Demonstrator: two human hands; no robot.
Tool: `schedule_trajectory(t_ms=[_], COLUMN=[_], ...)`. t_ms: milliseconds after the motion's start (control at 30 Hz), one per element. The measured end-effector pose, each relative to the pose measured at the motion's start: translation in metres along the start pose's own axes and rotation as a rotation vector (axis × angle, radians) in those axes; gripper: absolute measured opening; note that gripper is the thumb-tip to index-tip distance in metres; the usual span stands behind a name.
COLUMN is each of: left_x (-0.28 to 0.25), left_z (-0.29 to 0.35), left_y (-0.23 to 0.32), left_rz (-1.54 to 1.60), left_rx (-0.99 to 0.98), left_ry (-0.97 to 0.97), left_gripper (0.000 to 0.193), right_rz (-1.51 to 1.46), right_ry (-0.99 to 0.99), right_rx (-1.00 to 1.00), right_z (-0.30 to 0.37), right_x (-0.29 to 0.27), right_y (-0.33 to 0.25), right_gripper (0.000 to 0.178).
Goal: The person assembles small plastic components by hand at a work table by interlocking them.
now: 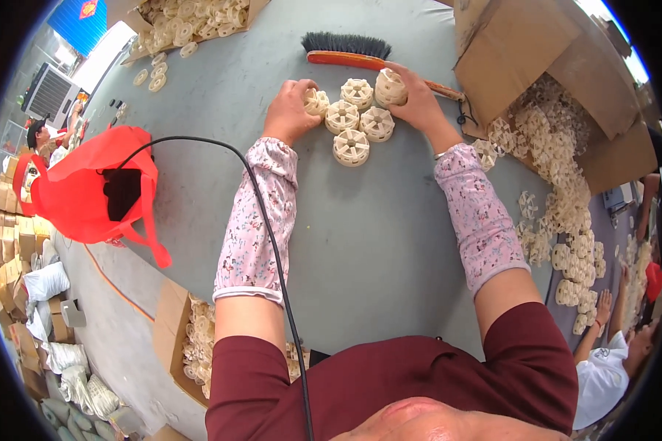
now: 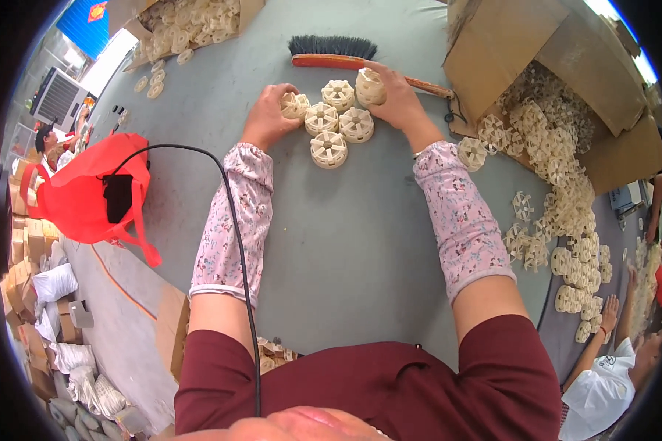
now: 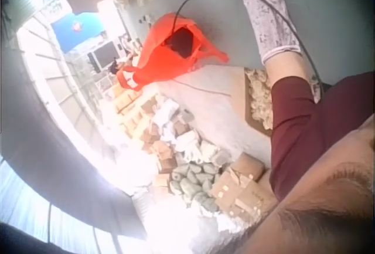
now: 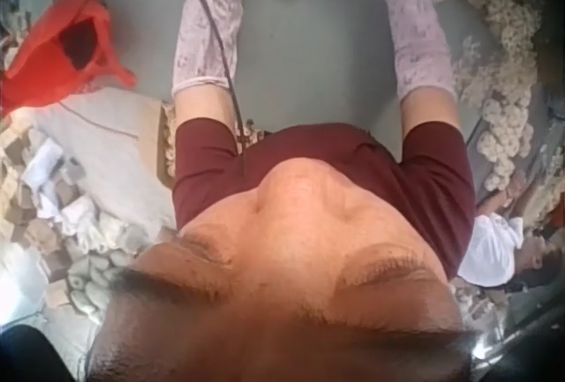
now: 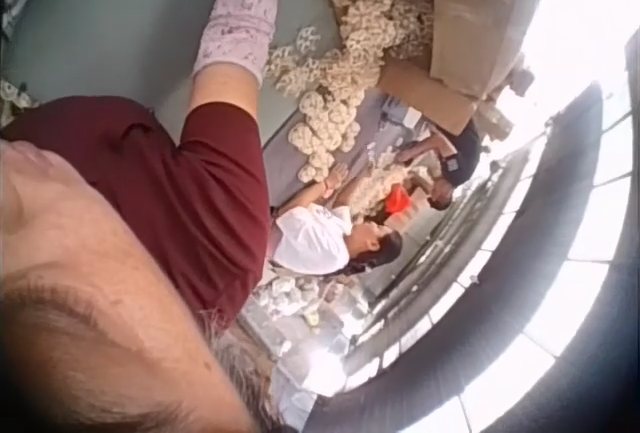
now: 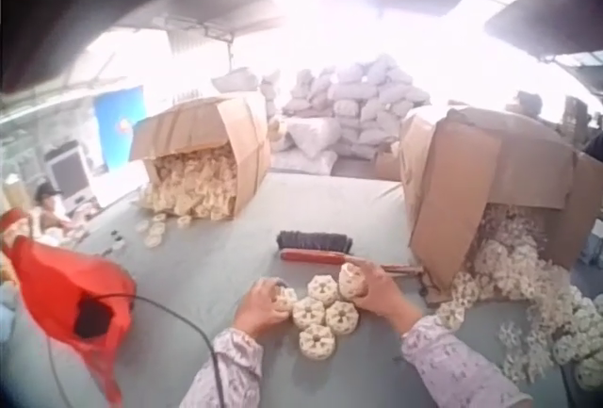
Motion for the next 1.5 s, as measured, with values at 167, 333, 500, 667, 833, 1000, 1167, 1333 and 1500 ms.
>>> schedule_trajectory(t_ms=[167, 333, 500, 667, 833, 1000, 1167, 1333, 1500], left_x=[-0.032, -0.079, -0.069, -0.084, -0.134, -0.147, -0.123, -0.023, -0.040], left_z=[0.090, 0.278, 0.489, 0.682, 0.793, 0.776, 0.674, 0.638, 0.722], left_y=[-0.019, 0.040, 0.061, -0.046, -0.168, -0.190, -0.097, 0.022, -0.041], left_rz=[0.297, 1.297, 1.711, 1.217, 0.266, -0.694, 0.506, 1.769, 1.685], left_rx=[-0.127, -0.392, -0.196, -0.932, -1.360, -1.445, -1.193, -0.725, -0.845], left_ry=[0.124, -0.025, -0.070, 0.676, 0.852, 0.581, 0.505, 0.386, 0.796], left_gripper=[0.056, 0.062, 0.070, 0.067, 0.072, 0.081, 0.075, 0.064, 0.068], right_rz=[-0.679, -1.184, -1.400, -1.483, -1.376, -1.322, -0.773, -0.364, -0.435], right_ry=[0.192, -0.081, -0.463, -0.802, -1.109, -1.231, -1.157, -1.099, -0.907], right_rx=[0.161, 0.312, 0.408, 0.527, 0.585, 0.458, -0.020, -0.618, -0.717], right_z=[0.065, 0.158, 0.262, 0.318, 0.341, 0.349, 0.328, 0.350, 0.328], right_x=[-0.015, -0.002, 0.022, 0.048, 0.087, 0.115, 0.141, 0.189, 0.161], right_y=[-0.013, -0.131, -0.239, -0.305, -0.344, -0.360, -0.386, -0.425, -0.432], right_gripper=[0.092, 0.094, 0.108, 0.117, 0.117, 0.108, 0.090, 0.071, 0.078])
Point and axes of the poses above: each hand's wrist, its own z-axis away from the middle knuckle, its own x-axis out of the palm, y = z × x, the point moved 4 cm from there along -z, towards the middle knuckle, and after that the axes turned 1 degree about -y, right-handed, at the moved point
